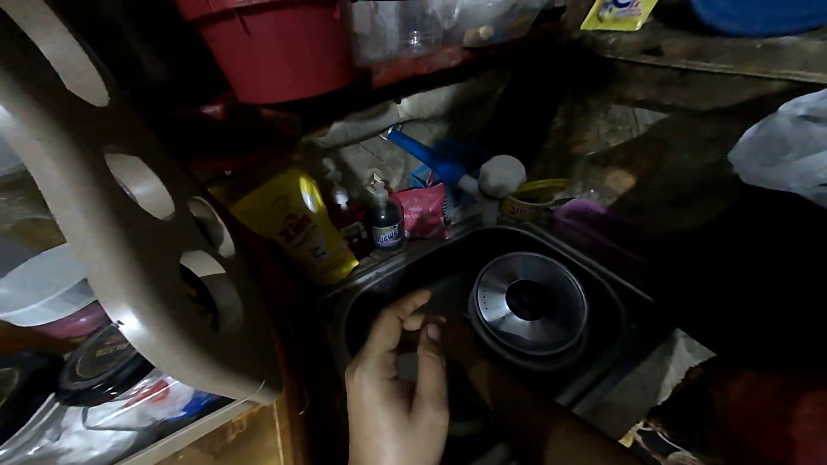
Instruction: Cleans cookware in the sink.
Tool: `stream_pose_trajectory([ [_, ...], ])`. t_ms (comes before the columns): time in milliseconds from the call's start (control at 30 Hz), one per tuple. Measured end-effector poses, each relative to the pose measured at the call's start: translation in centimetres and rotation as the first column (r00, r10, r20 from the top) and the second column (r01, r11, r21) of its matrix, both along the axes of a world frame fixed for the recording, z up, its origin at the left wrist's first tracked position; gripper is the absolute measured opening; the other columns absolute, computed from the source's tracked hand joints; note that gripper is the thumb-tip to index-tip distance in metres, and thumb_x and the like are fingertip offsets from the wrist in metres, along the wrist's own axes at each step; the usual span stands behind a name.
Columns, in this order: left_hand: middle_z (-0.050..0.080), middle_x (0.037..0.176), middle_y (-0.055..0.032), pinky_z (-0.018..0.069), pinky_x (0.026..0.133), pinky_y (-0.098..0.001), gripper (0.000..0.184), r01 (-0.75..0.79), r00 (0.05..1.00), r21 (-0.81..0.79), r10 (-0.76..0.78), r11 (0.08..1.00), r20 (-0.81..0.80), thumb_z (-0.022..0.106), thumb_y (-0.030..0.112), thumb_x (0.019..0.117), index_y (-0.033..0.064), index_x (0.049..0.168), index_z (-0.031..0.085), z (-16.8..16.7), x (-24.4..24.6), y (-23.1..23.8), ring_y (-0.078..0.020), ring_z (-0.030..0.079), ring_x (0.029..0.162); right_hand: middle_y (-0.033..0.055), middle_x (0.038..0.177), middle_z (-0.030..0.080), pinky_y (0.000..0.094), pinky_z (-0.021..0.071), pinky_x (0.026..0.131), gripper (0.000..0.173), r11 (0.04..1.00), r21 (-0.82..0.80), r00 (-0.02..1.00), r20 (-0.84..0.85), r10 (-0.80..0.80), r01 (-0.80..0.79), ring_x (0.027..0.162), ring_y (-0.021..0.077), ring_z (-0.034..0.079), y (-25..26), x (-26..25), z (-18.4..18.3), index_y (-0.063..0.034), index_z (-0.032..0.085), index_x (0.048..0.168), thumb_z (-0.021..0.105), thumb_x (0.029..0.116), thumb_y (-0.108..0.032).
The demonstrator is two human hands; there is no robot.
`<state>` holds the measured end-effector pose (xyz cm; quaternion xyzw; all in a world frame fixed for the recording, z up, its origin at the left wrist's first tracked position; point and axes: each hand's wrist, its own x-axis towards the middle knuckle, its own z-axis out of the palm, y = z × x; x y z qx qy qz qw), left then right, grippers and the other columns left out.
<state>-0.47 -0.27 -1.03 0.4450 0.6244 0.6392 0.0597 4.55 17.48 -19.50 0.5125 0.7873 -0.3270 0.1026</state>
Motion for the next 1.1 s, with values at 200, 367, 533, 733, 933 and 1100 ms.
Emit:
stream_pose_trajectory([
  [200,0.074,0.097,-0.0013,0.0641,0.078,-0.0281,0.028,0.003,1.0,0.019,-0.003,1.0,0.014,0.056,0.005,0.0987,-0.0002,0.124,0.064,0.1,0.1,0.0,-0.012,0.073,0.087,0.0289,0.141,0.056,0.0515,0.0385,0.116,0.046,0.999,-0.043,0.99,-0.137,-0.01,0.005,0.136,0.039,0.052,1.2,0.3,-1.4,0.0071,0.057,0.137,0.048,0.1084,-0.027],
  [367,0.074,0.097,-0.0011,0.0644,0.077,-0.0287,0.027,0.005,1.0,0.014,-0.005,1.0,0.009,0.056,0.006,0.0986,0.0008,0.124,0.065,0.1,0.0,0.1,-0.0125,0.073,0.086,0.0277,0.145,0.053,0.0485,0.0401,0.116,0.051,0.988,-0.101,0.974,-0.183,-0.136,0.119,0.137,0.0366,0.051,1.2,0.2,-1.2,0.0079,0.05,0.142,0.053,0.1065,-0.029],
  [533,0.075,0.097,0.0,0.064,0.077,-0.0279,0.026,0.002,1.0,0.007,-0.002,1.0,-0.002,0.056,0.008,0.1001,0.0024,0.124,0.065,0.1,-0.1,0.0,-0.0113,0.073,0.086,0.0257,0.143,0.056,0.05,0.0407,0.115,0.045,0.999,-0.03,0.992,-0.127,0.012,-0.016,0.136,0.0364,0.052,1.3,0.0,-1.9,0.0049,0.056,0.139,0.051,0.106,-0.025],
  [733,0.074,0.097,0.0011,0.0635,0.077,-0.0267,0.026,-0.006,1.0,-0.002,0.006,1.0,-0.008,0.056,0.008,0.1,0.0043,0.124,0.065,0.1,-0.1,0.0,-0.0102,0.072,0.086,0.0238,0.139,0.059,0.0517,0.0421,0.113,0.042,0.996,0.034,0.988,-0.127,0.088,-0.084,0.133,0.0365,0.055,1.4,-0.2,-2.5,0.0017,0.059,0.138,0.054,0.1027,-0.021],
  [933,0.074,0.097,0.0014,0.0637,0.075,-0.0262,0.026,-0.008,1.0,-0.019,0.008,1.0,-0.014,0.056,0.01,0.1005,0.006,0.125,0.065,0.1,-0.1,-0.1,-0.0101,0.073,0.086,0.0264,0.14,0.058,0.0524,0.0401,0.114,0.044,0.996,-0.019,0.996,-0.032,0.089,-0.09,0.135,0.0386,0.053,1.6,-0.7,-1.7,0.0056,0.06,0.135,0.047,0.1076,-0.026],
  [1100,0.074,0.098,0.0007,0.0638,0.076,-0.0277,0.026,0.01,1.0,-0.001,-0.01,1.0,-0.003,0.057,0.01,0.1002,0.0057,0.125,0.065,0.2,-0.2,-0.1,-0.0118,0.073,0.087,0.0243,0.14,0.059,0.0532,0.0411,0.114,0.043,0.996,-0.043,0.996,-0.043,0.078,-0.08,0.135,0.0377,0.053,1.8,-0.7,-2.1,0.0013,0.061,0.135,0.047,0.1069,-0.027],
])
